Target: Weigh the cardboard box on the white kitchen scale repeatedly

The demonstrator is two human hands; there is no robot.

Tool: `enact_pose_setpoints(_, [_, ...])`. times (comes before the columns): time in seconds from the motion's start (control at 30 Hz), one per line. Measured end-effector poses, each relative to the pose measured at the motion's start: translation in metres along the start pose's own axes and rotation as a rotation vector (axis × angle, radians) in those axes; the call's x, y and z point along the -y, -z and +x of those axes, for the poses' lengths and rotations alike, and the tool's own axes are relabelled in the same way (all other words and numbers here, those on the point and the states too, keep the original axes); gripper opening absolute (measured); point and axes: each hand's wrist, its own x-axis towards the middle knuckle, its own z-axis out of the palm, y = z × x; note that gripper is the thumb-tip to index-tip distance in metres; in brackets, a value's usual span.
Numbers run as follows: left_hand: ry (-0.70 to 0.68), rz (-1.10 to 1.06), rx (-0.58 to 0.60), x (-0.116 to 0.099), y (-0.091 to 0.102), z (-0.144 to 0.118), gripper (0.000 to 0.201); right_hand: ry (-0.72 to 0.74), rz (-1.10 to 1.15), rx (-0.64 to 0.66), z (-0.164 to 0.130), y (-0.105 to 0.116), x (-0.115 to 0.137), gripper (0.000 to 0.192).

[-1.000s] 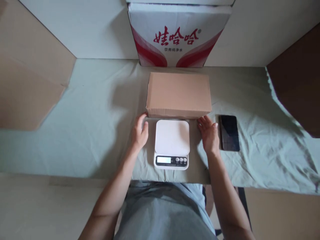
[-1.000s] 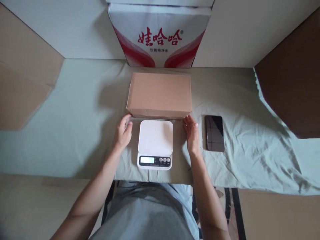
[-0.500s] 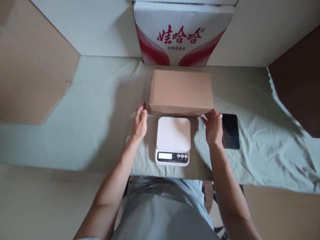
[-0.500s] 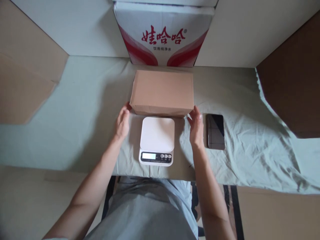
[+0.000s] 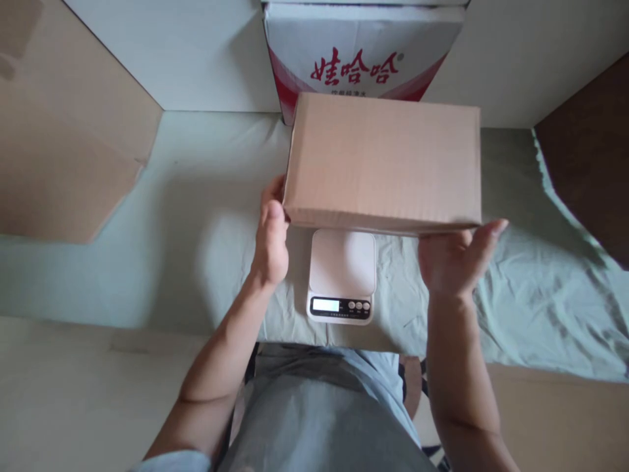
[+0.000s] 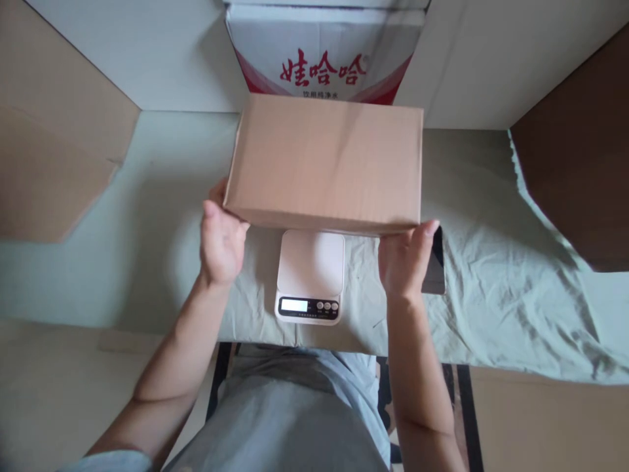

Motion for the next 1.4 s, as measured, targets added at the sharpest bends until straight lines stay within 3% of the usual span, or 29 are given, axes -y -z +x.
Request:
enact_pose_setpoints(0.1, [0.067, -0.117, 0.002, -0.013, -0.002, -0.038, 0.046, -0.041, -0.002, -0.074, -0.035, 0.007, 0.000, 0.054])
enact_pose_setpoints(0.2, [0.118, -0.097, -0.064, -0.008, 0.002, -0.069, 0.047, -0.099, -0.032, -0.157, -0.062, 0.019, -0.010, 0.053])
enact_pose_setpoints(0.37, [0.192, -0.040, -0.114, 0.001, 0.011, -0.094, 0.049, -0.202, -0.069, -0.166, -0.086, 0.029, -0.015, 0.053])
enact_pose_setpoints(0.63, [0.176, -0.083, -0.126, 0.001, 0.014, -0.106, 0.045, -0.187, -0.136, -0.140, -0.101, 0.038, -0.021, 0.056])
enact_pose_setpoints(0.87, [0.181, -0.103, -0.119, 0.003, 0.013, -0.111, 0.050, -0.209, -0.006, -0.097, -0.098, 0.036, -0.018, 0.059])
enact_pose_setpoints(1.07, [0.223, -0.087, -0.256, 0.021, 0.040, -0.099, 0.054, -0.307, -0.027, -0.244, -0.084, 0.048, -0.010, 0.059])
enact_pose_setpoints(1.2, [0.306, -0.034, -0.293, 0.038, 0.058, -0.095, 0.054, -0.392, -0.057, -0.266, -0.083, 0.062, -0.017, 0.056])
enact_pose_setpoints(1.4, [0.306, 0.018, -0.289, 0.037, 0.056, -0.096, 0.053, -0.380, -0.109, -0.252, -0.085, 0.067, -0.022, 0.046])
